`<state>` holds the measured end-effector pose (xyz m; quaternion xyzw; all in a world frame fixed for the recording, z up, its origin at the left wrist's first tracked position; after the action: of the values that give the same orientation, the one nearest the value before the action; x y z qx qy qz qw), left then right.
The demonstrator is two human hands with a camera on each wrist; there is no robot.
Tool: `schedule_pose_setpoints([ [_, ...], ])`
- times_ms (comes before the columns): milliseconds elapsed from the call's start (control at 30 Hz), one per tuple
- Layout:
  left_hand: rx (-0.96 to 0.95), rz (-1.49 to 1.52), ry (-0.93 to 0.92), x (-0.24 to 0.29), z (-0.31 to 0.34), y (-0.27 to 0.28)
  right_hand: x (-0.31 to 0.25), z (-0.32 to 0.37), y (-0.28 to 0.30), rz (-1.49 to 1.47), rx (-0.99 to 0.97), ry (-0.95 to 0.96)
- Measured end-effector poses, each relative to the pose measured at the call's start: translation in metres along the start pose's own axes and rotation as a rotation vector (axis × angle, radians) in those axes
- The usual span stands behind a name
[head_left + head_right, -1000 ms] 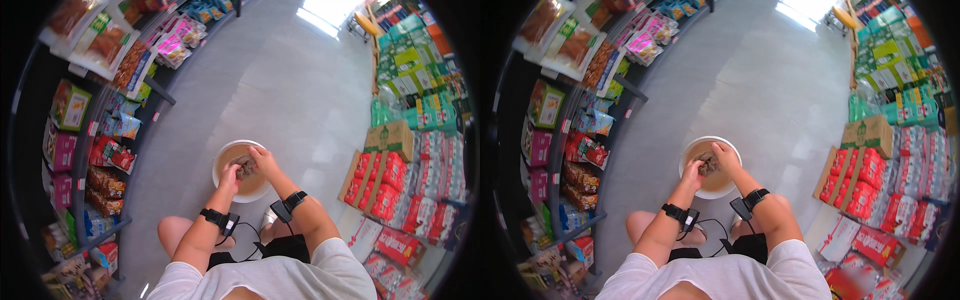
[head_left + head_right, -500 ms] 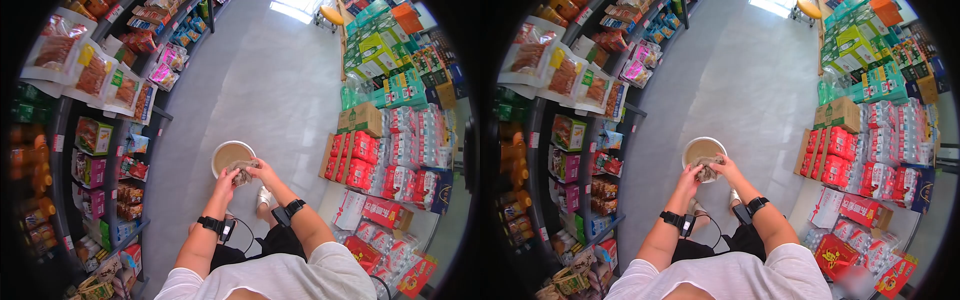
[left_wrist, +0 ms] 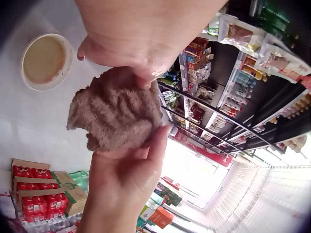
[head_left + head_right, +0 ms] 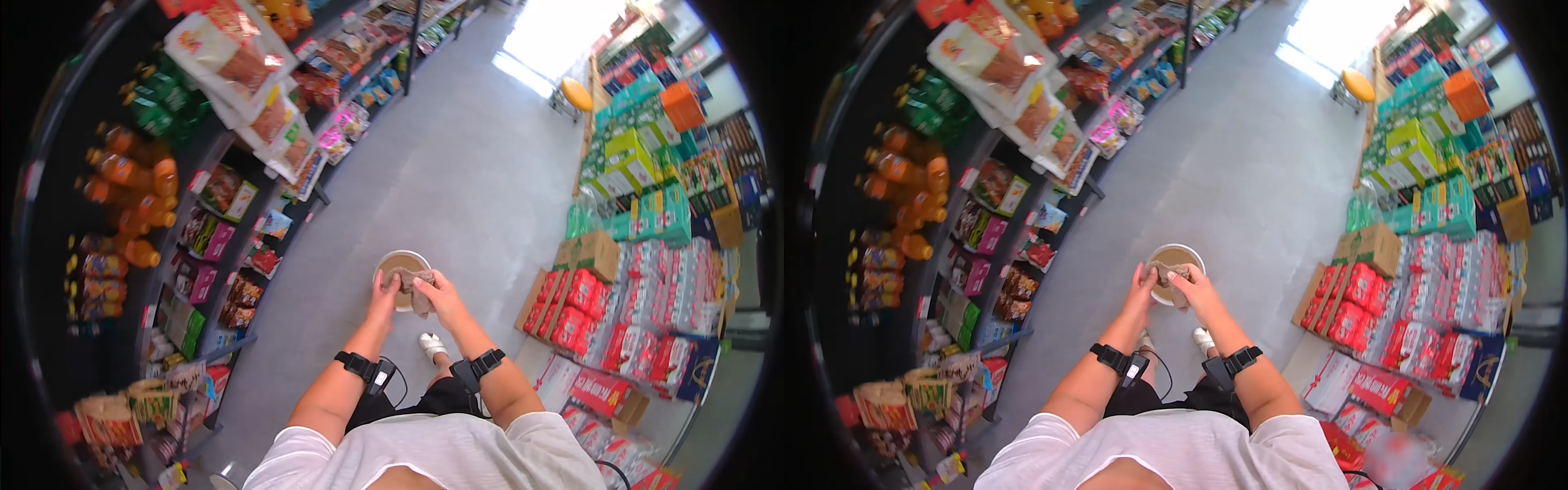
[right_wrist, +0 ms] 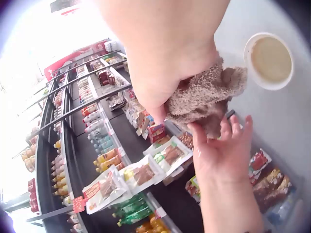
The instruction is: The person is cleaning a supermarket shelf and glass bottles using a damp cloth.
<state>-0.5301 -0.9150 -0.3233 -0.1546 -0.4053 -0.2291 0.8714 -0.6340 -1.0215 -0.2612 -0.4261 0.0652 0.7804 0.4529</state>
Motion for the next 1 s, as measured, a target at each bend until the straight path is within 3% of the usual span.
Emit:
schedule_pose_setpoints([
  [100, -0.036, 0.349, 0.178, 0.031, 0.047, -0.015, -0.01, 0.015, -0.035, -0.141, -0.176, -0.02],
  [200, -0.359, 0.643, 0.236, 0.036, 0.065, -0.034, -0.015, 0.042, -0.063, -0.268, -0.301, -0.151],
  [267, -0.311, 0.564, 0.107, 0.051, 0.087, -0.032, -0.009, 0.054, -0.072, -0.307, -0.321, -0.241],
  [400, -0.089, 0.536, -0.085, 0.055, 0.118, -0.016, 0.004, 0.066, -0.078, 0.051, -0.358, -0.226],
  [533, 0.055, 0.574, -0.211, 0.051, 0.15, 0.007, 0.003, 0.092, -0.095, 0.478, -0.381, 0.051],
  [633, 0.075, 0.752, -0.132, 0.036, 0.169, 0.026, 0.017, 0.109, -0.115, 0.744, -0.54, 0.153],
  [733, 0.189, 0.784, -0.155, 0.035, 0.2, 0.06, 0.015, 0.131, -0.139, 0.858, -0.607, 0.182],
  [833, 0.295, 0.872, -0.339, 0.042, 0.215, 0.103, -0.011, 0.161, -0.172, 0.74, -0.573, 0.361],
  [1000, 0.363, 0.828, -0.403, 0.055, 0.249, 0.16, 0.005, 0.137, -0.208, 0.815, -0.532, 0.388],
])
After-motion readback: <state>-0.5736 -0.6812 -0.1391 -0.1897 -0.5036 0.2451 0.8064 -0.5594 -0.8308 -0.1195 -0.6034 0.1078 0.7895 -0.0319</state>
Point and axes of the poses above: each hand's wrist, its own z-axis away from the middle knuckle, its own y-axis out of the back of the hand, x = y × z, the point moved 8 cm from there along -z, towards the middle knuckle, and after that the axes turned 8 degrees about -y, right-handed, at the moved point
